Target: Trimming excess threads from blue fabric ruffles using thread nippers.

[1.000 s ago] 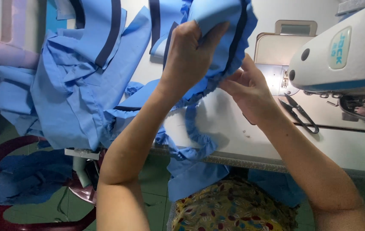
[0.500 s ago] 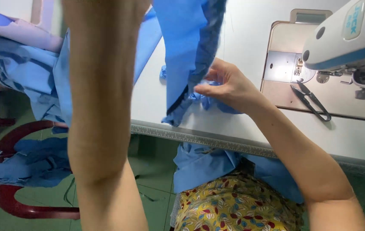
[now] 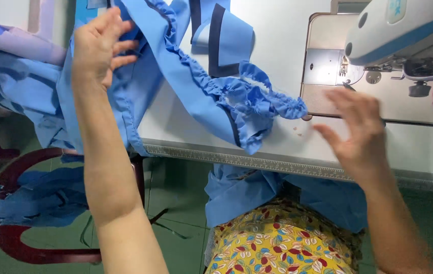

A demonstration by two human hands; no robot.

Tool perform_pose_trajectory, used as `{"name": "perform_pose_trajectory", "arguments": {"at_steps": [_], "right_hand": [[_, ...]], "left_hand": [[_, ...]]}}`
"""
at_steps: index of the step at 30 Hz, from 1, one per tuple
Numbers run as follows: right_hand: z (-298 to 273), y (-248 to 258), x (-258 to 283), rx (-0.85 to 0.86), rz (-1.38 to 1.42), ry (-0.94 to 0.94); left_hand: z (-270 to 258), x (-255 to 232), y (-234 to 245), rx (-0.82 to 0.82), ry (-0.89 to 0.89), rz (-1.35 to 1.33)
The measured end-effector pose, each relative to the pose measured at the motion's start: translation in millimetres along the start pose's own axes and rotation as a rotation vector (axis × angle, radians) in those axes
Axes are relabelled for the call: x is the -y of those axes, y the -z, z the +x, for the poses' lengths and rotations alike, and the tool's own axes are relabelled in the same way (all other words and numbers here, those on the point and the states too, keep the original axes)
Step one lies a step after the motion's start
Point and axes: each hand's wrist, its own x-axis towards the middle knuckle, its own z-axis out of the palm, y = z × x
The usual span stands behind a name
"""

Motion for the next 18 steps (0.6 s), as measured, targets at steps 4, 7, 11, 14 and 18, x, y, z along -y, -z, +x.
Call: {"name": "perform_pose_trajectory", "arguments": {"at_steps": [4,7,11,14,18], "right_hand": [[-45,6,-58,-0.164,-0.543,-0.193],[-43,4,-59,-0.119,-0.575,-0.255],[-28,1,-18,-0.118,-0.469,-0.239],[-11,-13,32,-0.027,0.164,-0.366],[33,-46,45,0.257,0.453,-0.377]], "left_hand": [[-35,17,-14,-0.257,-0.439,0.6],[-82,-10,-60,-0.098,-0.818,0.768],[-130,-2,-110,0.339,-0.827,0.772],[-155,5,-128,0.385,-0.892,0.823],[-176,35,-152,0.316,-0.901,1.026]]}}
